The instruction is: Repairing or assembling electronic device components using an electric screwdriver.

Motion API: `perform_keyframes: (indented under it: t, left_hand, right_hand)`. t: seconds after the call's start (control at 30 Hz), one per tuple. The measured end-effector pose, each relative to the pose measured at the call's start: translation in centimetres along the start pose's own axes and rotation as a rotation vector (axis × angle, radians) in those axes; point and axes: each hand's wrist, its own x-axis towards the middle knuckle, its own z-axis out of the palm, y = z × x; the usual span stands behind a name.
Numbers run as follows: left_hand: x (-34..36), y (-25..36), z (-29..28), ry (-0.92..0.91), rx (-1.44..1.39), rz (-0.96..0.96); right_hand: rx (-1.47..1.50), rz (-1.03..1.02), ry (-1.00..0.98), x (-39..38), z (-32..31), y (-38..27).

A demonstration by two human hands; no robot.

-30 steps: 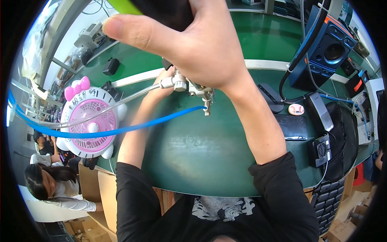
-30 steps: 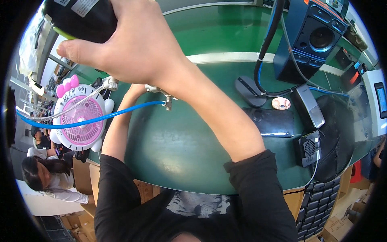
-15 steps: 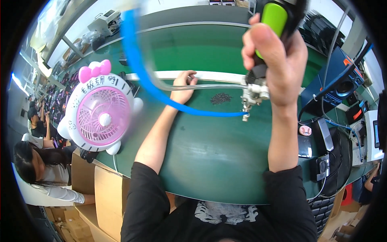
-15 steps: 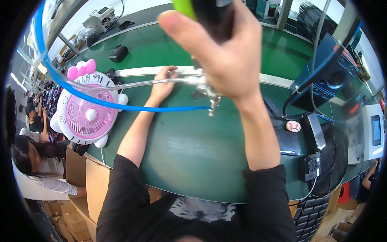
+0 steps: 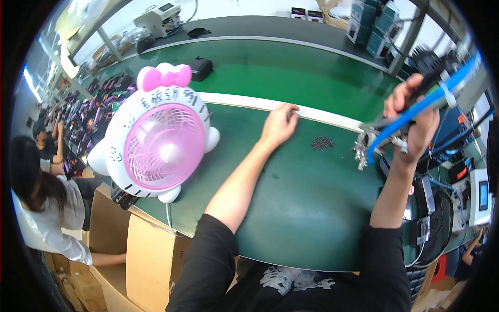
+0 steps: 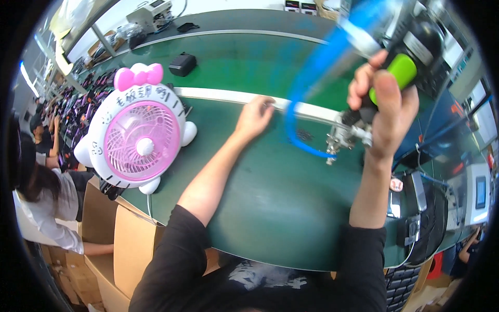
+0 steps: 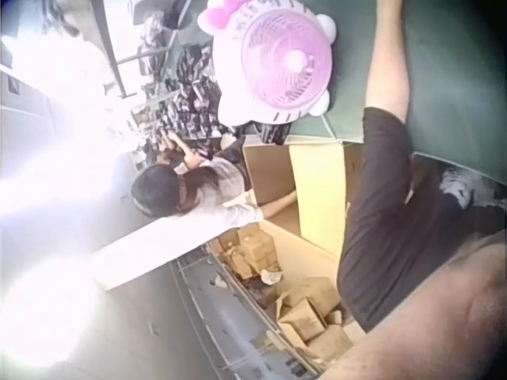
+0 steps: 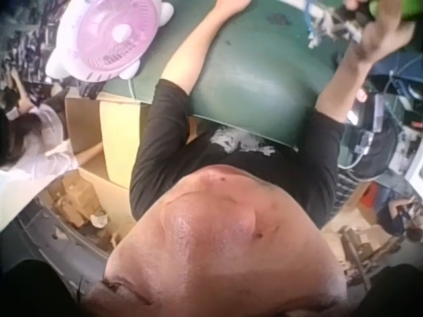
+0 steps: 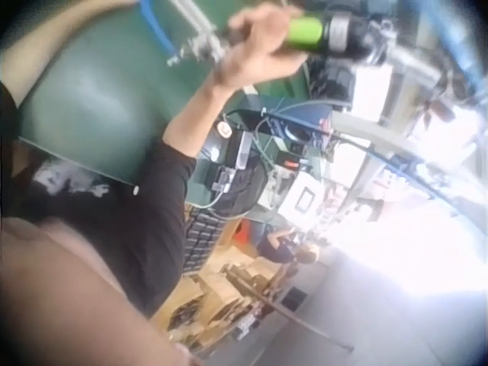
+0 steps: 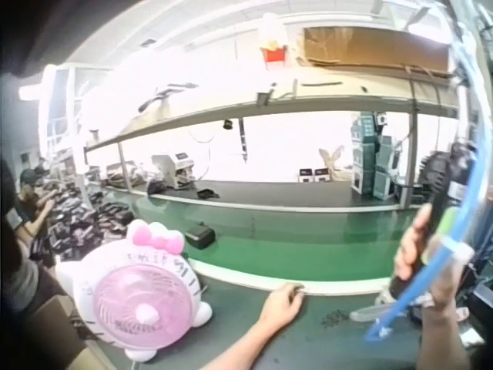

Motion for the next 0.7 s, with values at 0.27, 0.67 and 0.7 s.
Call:
perform_keyframes:
  t: [0.27,0.67,0.7]
  left_hand:
    - [0.1,0.7,0.1,-0.025,-0.133,-0.059]
    - [-0.3,1.1,-0.5,-0.011,-0.160,-0.117]
    - [-0.3,0.9,-0.6,-0.012,-0.148,-0.116]
  right_hand:
    - [0.099,0.098,-0.096,-0.7,-2.7,0.5]
    - [0.135,0.096,-0.093,-1.0,-0.8,-0.5]
    - [0.154,0.096,-0.121,-0.9,-0.6,-0.4]
